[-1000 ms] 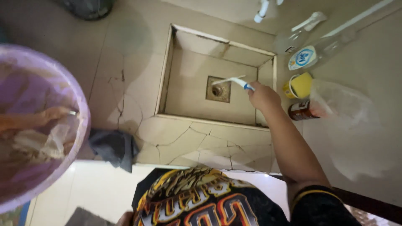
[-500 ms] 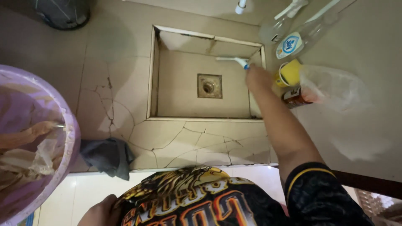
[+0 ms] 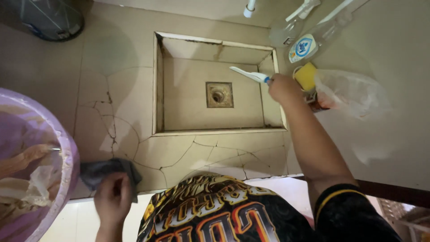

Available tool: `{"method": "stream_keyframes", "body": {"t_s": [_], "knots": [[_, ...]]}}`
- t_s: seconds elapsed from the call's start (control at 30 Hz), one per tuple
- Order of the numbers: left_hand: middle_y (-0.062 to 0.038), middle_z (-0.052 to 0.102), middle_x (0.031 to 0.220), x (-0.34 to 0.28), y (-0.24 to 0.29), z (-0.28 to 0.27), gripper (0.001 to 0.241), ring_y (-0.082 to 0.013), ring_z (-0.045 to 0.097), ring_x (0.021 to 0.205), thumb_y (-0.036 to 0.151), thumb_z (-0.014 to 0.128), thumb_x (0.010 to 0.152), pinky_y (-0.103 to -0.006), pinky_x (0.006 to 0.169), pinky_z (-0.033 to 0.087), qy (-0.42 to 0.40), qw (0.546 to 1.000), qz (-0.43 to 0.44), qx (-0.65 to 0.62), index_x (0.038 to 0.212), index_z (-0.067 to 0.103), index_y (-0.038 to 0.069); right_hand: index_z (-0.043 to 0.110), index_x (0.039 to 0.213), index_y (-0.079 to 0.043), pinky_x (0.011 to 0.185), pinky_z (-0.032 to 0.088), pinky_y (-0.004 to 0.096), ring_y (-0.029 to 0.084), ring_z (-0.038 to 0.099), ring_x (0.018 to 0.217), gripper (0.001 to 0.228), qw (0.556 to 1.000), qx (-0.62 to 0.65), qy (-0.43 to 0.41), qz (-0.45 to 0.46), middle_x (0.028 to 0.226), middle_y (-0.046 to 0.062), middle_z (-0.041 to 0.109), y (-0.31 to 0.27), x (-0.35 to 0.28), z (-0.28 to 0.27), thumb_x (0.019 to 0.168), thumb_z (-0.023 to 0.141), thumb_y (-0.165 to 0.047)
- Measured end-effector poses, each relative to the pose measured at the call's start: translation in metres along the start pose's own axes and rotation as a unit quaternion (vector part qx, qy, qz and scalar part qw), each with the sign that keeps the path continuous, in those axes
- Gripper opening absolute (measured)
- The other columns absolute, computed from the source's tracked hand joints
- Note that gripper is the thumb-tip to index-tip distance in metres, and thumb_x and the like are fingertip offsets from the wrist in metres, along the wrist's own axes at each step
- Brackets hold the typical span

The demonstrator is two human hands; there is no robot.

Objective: Cleaning the sink and surrounding countertop with a squeegee and cloth.

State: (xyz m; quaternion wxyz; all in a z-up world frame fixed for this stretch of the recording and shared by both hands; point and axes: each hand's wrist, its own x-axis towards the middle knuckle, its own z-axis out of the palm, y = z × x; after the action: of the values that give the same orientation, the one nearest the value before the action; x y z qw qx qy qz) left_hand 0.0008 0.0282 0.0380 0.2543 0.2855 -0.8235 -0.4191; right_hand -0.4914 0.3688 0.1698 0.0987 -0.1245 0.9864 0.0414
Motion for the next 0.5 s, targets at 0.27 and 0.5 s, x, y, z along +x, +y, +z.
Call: {"method": "stream_keyframes", "body": {"t_s": [0.27,0.5], "knots": [[-0.009,0.07,0.088,0.016,0.017,0.015,0.011,-0.0304,0.068,0.075,0.025,0.073,0.097,-0.0405,0.068,0.054,0.055,0.988,0.059,0.13,0.101,0.073,0.015,0.075,0.108,-0.009,0.08,0.054,0.055,0.041,0.07,0.097,0.032,0.992,-0.109,-0.052,-0.029,0.106,0.019,0.073,-0.03,-0.022,-0.005,0.099,0.059,-0.035],[-0.009,0.07,0.089,0.014,0.015,0.018,0.009,-0.0299,0.067,0.071,0.023,0.073,0.097,-0.0392,0.065,0.053,0.062,0.982,0.08,0.157,0.1,0.073,0.014,0.08,0.11,-0.025,0.083,0.057,0.047,0.032,0.072,0.099,0.031,0.936,-0.273,-0.194,-0.108,0.105,0.008,0.078,-0.029,-0.065,-0.095,0.092,0.067,-0.048]]}}
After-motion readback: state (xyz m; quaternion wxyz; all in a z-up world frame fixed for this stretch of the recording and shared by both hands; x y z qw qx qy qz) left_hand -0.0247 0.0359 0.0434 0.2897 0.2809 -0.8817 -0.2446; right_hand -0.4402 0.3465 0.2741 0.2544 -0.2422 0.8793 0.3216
